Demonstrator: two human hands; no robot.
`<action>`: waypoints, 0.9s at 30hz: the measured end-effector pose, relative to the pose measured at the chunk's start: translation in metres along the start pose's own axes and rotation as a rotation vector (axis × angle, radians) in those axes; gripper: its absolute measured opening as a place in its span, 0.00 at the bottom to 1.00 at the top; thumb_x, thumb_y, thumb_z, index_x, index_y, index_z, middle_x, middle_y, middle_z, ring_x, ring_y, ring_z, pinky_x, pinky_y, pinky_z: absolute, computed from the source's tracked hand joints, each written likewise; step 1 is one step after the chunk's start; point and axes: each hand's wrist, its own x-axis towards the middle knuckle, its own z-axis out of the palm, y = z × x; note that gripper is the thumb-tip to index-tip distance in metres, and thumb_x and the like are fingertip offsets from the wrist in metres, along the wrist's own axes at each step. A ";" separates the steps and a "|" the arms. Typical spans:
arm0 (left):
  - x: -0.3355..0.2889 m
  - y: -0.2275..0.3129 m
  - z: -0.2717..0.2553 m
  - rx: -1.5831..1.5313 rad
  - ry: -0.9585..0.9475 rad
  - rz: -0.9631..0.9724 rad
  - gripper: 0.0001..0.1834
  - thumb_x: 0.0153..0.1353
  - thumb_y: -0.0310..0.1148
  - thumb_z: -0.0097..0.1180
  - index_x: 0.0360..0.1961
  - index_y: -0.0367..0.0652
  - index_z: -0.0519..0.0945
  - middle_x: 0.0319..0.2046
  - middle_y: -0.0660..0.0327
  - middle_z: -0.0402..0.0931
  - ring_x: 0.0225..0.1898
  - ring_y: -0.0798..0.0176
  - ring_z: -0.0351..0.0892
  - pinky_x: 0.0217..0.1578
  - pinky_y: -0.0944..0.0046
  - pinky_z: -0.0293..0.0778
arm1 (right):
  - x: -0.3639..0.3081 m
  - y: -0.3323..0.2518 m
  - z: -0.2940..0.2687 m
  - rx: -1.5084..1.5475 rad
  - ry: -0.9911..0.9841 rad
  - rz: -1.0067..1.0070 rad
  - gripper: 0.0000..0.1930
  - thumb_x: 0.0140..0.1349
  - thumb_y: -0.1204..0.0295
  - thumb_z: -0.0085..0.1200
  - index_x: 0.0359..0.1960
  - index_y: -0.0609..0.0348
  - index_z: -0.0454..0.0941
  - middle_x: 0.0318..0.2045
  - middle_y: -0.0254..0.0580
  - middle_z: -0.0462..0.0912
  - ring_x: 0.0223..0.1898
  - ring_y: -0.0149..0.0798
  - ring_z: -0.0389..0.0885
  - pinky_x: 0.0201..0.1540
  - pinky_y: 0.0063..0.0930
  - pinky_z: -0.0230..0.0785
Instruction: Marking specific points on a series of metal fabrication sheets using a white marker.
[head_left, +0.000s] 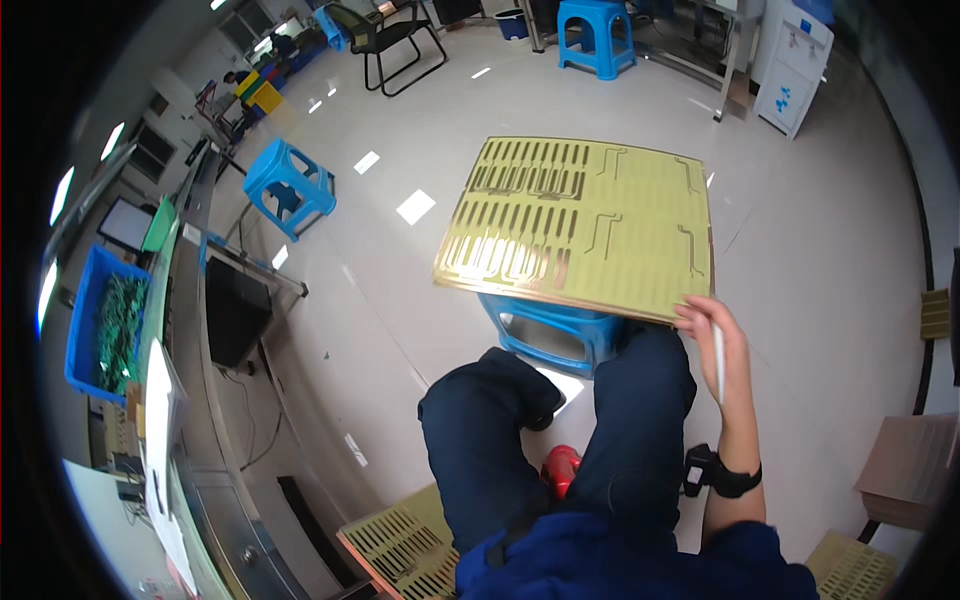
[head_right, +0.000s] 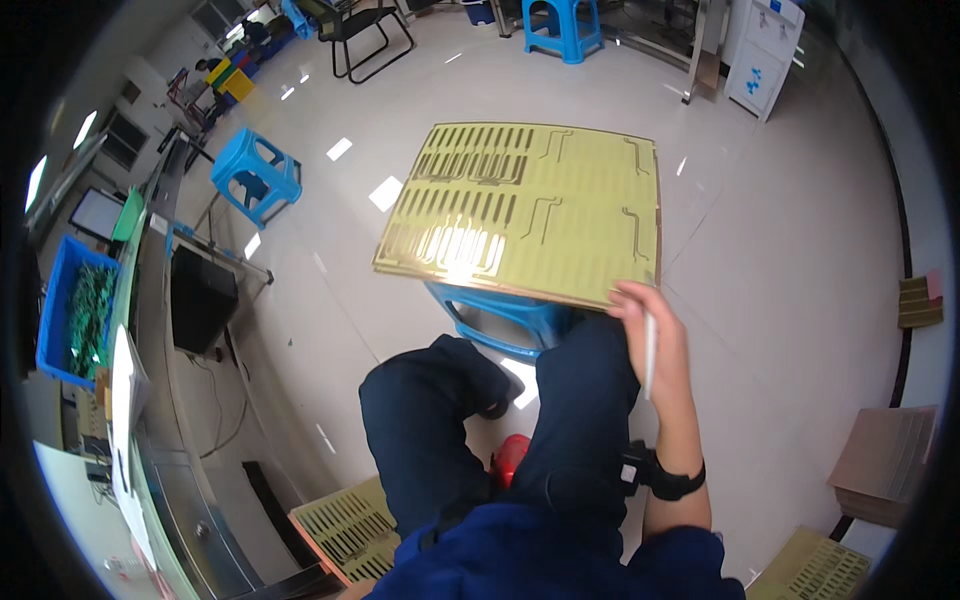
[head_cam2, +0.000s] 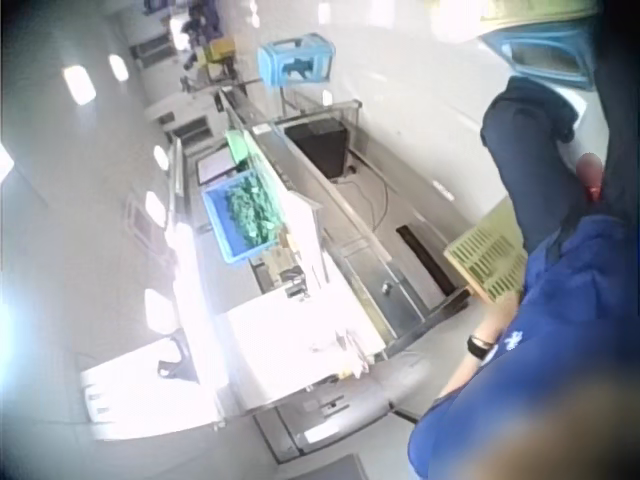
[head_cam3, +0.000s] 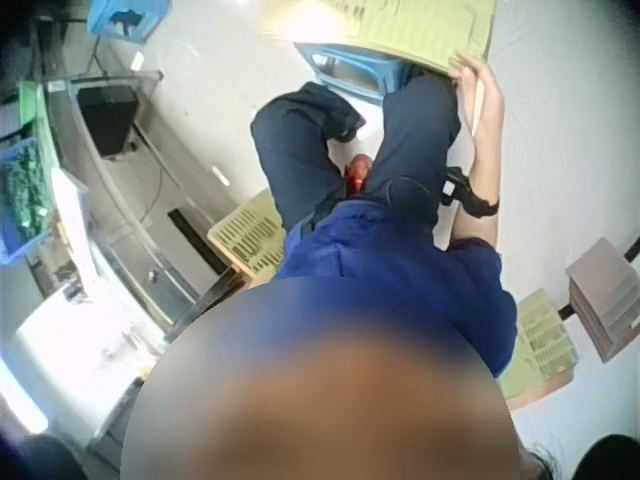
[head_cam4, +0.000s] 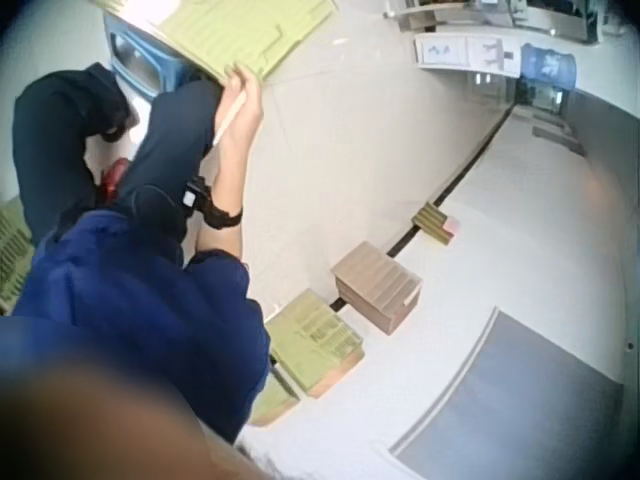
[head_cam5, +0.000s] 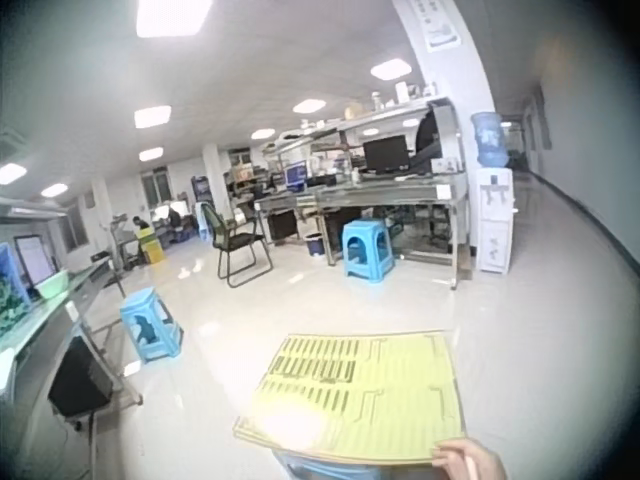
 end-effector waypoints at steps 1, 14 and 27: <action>0.000 0.009 -0.003 0.019 -0.010 -0.008 0.17 0.71 0.25 0.49 0.59 0.35 0.75 0.54 0.54 0.80 0.56 0.53 0.79 0.59 0.52 0.74 | -0.005 0.013 -0.016 -0.044 0.097 0.010 0.14 0.73 0.74 0.46 0.55 0.67 0.74 0.48 0.51 0.83 0.50 0.38 0.84 0.53 0.28 0.73; 0.142 0.202 -0.105 -0.785 0.209 0.270 0.22 0.73 0.35 0.47 0.64 0.37 0.67 0.50 0.53 0.78 0.50 0.56 0.80 0.55 0.58 0.75 | -0.010 0.041 -0.012 -0.494 0.215 -0.106 0.20 0.61 0.83 0.53 0.56 0.63 0.73 0.58 0.57 0.76 0.58 0.58 0.75 0.61 0.43 0.68; 0.346 0.255 -0.194 -0.186 0.329 0.497 0.14 0.72 0.37 0.51 0.37 0.38 0.81 0.31 0.65 0.80 0.31 0.70 0.77 0.33 0.66 0.73 | -0.006 0.032 -0.006 -0.743 0.216 -0.089 0.15 0.63 0.82 0.51 0.51 0.62 0.77 0.56 0.55 0.79 0.62 0.59 0.73 0.67 0.51 0.57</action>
